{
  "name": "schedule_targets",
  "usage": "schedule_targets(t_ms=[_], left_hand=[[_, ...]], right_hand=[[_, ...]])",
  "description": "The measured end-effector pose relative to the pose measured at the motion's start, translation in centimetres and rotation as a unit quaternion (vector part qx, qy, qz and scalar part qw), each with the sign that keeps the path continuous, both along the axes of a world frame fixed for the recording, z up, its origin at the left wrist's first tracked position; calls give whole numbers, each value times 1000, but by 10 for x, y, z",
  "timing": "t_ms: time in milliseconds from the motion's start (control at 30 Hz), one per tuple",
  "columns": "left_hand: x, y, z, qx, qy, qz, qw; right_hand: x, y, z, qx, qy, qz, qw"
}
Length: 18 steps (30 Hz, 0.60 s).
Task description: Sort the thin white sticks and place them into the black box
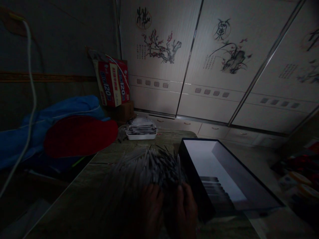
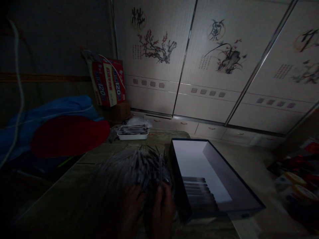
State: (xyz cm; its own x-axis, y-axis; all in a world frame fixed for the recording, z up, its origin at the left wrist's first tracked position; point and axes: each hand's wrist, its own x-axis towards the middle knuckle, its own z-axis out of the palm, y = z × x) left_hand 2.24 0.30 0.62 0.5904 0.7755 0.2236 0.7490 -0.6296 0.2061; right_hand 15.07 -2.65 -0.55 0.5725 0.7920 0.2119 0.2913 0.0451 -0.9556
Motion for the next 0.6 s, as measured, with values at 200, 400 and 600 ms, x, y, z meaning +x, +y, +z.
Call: schedule_targets(t_ms=[200,400,600], left_hand=[[9,0,-11,-33,-5,65,997],[-7,14,-11,-64,-287,65,954],[-29,31,24,-253,-522,186,793]], right_hand=[[2,4,-8,6,17,12,1000],[5,1,-18,-31,-9,33,999],[-16,-6,-20,35,-99,44,994]])
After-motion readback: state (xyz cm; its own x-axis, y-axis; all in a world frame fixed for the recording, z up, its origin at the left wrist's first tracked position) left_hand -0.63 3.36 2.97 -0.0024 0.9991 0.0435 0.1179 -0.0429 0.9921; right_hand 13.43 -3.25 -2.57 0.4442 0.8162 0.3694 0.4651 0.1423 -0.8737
